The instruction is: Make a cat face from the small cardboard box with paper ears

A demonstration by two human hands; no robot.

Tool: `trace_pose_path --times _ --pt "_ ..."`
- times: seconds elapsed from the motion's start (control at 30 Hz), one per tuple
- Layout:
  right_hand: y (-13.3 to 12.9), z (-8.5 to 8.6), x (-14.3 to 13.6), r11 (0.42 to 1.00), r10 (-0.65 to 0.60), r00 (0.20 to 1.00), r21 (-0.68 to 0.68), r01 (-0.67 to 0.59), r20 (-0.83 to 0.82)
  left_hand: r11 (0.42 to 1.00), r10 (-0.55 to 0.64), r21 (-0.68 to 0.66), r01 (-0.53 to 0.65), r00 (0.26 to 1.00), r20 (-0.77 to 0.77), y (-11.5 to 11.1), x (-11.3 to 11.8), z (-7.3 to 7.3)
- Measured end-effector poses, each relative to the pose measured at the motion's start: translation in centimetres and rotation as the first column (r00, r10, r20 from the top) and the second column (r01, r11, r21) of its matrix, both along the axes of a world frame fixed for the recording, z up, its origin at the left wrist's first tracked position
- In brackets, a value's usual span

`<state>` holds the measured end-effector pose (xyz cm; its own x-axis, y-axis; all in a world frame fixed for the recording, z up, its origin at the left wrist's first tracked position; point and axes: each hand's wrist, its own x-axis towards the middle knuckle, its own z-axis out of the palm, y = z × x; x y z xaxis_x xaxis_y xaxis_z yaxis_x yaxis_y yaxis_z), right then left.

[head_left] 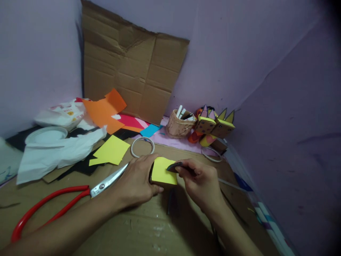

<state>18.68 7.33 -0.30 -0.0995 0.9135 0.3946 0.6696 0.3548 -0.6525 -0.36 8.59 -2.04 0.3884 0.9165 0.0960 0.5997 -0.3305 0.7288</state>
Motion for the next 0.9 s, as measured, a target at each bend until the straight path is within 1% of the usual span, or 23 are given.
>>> trace_pose_path --times 0.17,0.33,0.53,0.6,0.7,0.8,0.9 --pt "0.0 0.1 -0.2 1.000 -0.001 1.000 -0.006 0.001 -0.006 1.000 -0.012 -0.008 0.012 0.999 0.034 -0.1 0.0 0.1" --pt "0.0 -0.2 -0.3 1.000 -0.010 1.000 -0.015 0.010 -0.028 1.000 -0.009 -0.012 0.010 1.000 0.026 -0.3 -0.1 0.3" --pt "0.1 -0.7 -0.3 0.998 0.004 0.999 0.064 -0.001 -0.053 1.000 0.005 -0.001 -0.005 0.999 0.035 -0.2 -0.1 0.0" --pt "0.2 -0.7 -0.3 0.998 0.003 0.999 0.061 0.000 -0.054 1.000 0.005 0.005 -0.006 0.999 0.033 -0.1 -0.1 -0.1" --pt "0.3 -0.9 -0.2 1.000 0.013 0.995 0.028 -0.010 -0.101 1.000 -0.005 0.021 0.005 0.999 0.035 0.0 -0.1 -0.1" --pt "0.2 -0.9 0.0 0.997 0.038 0.981 -0.053 -0.049 -0.190 0.999 -0.018 0.036 0.017 0.999 0.036 0.0 -0.2 -0.1" --pt "0.0 -0.6 0.2 0.988 0.043 0.973 -0.133 -0.075 -0.229 0.999 -0.018 0.041 0.017 0.999 0.032 -0.1 -0.3 -0.1"
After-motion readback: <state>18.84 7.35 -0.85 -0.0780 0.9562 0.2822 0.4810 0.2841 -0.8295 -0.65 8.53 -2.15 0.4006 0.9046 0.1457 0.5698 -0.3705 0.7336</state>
